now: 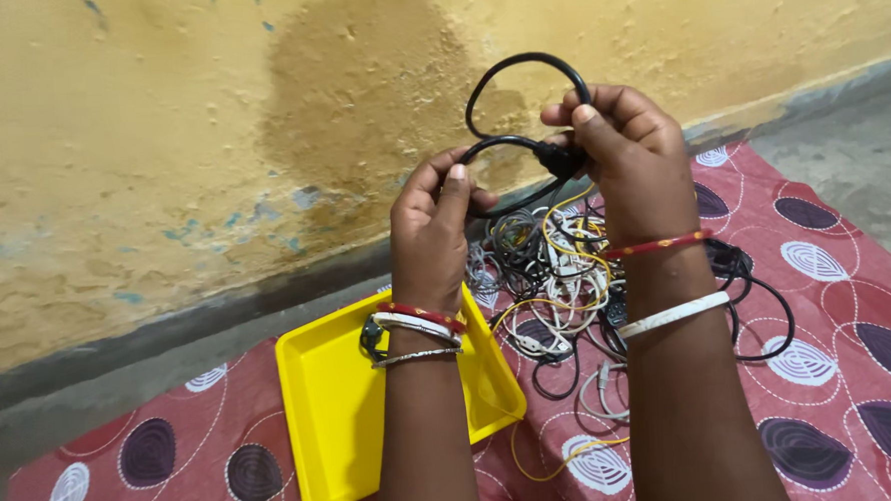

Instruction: The person sorts various black, white, and yellow cables by hand. They pick cables from a pile on a patterned mat, untangle them, wrap them into coils, and place the finished coils onto a yellow tray.

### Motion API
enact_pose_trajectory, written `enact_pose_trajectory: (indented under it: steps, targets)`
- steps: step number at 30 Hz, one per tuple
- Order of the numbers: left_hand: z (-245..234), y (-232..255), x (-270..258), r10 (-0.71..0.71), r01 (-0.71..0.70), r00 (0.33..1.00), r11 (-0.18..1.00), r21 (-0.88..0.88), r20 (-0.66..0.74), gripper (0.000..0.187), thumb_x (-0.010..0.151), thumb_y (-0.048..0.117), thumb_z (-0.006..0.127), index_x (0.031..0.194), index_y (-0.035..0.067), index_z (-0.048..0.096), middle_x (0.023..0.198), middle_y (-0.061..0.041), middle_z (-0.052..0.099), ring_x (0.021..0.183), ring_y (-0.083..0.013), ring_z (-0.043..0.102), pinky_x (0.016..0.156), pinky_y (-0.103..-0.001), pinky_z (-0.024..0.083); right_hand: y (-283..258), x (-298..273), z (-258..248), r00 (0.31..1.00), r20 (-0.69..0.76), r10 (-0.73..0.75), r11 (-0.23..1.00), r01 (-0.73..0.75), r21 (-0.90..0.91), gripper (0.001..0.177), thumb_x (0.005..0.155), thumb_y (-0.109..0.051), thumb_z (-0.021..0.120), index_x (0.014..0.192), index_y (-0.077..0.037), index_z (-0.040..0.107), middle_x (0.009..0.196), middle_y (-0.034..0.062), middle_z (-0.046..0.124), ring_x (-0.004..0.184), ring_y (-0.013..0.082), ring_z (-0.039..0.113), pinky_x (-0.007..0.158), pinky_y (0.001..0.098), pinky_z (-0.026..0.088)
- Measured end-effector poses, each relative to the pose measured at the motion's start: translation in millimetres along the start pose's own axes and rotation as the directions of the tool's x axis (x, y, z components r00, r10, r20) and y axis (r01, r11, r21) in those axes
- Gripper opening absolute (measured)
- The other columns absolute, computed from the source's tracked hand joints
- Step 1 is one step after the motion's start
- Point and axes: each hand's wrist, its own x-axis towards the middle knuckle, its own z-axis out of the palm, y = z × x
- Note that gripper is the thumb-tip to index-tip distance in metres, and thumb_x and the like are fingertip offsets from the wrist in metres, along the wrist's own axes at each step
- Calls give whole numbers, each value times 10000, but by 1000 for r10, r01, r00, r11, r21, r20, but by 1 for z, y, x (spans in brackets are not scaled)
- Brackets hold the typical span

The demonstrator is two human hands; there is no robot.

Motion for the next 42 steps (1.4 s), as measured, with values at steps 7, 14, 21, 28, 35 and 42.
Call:
enact_pose_trajectory:
  steps: [7, 14, 21, 28, 35, 42]
  targets:
    - [-13, 41, -10, 25, -25, 1000, 998, -64, -6, 254, 1067, 117, 562, 1269, -25, 622, 887, -5, 594, 782, -100, 628, 765, -265, 559, -32, -17, 40, 991, 123, -54, 998, 57, -18, 176, 1045, -121, 602, 1180, -20, 651, 1107, 70, 744, 930, 102, 662, 886, 269, 546]
    - [-25, 83, -23, 61, -60, 998, 989, 139, -8, 584, 971, 19, 585, 1514, 116, 390, 1003, -22, 653, 802, -69, 626, 687, -221, 536, -45, -37, 91, 946, 325, 7, 998, 15, -63, 241, 1004, -142, 638, 1182, 20, 654, 1064, 78, 755, 948, 105, 700, 876, 272, 572]
    - [-49, 110, -42, 78, -90, 995, 973, 210, 66, 726, 975, -23, 649, 1610, 176, 359, 999, -20, 627, 818, -64, 609, 697, -222, 546, -63, -57, 124, 812, 580, 70, 997, -31, -77, 223, 999, -109, 638, 1157, 44, 676, 962, 55, 735, 883, 117, 712, 820, 272, 586]
    - [-45, 120, -46, 144, -126, 988, 962, 241, -62, 361, 966, -9, 601, 1294, 106, 502, 888, -11, 647, 689, -53, 559, 574, -222, 469, -89, -64, 120, 748, 662, 48, 974, 113, -198, 297, 1019, -181, 665, 1203, 49, 707, 989, 36, 719, 922, 78, 652, 812, 253, 544]
    - [-35, 127, -50, 220, -172, 948, 962, 213, -231, 134, 1011, 56, 601, 1133, 95, 562, 824, -7, 618, 619, -67, 547, 550, -234, 476, -87, -59, 109, 805, 574, 151, 959, 22, -283, 431, 1018, -348, 624, 1274, -9, 697, 1002, 36, 723, 900, 90, 637, 788, 271, 528]
    - [-34, 152, -56, 140, -174, 939, 981, -83, -313, 214, 1044, 306, 616, 1071, 110, 536, 721, 9, 502, 606, -125, 566, 587, -301, 545, -23, -36, 63, 816, 530, 230, 610, 304, -732, 611, 840, -330, 787, 1373, -87, 616, 1198, 133, 677, 1071, 210, 644, 881, 329, 509]
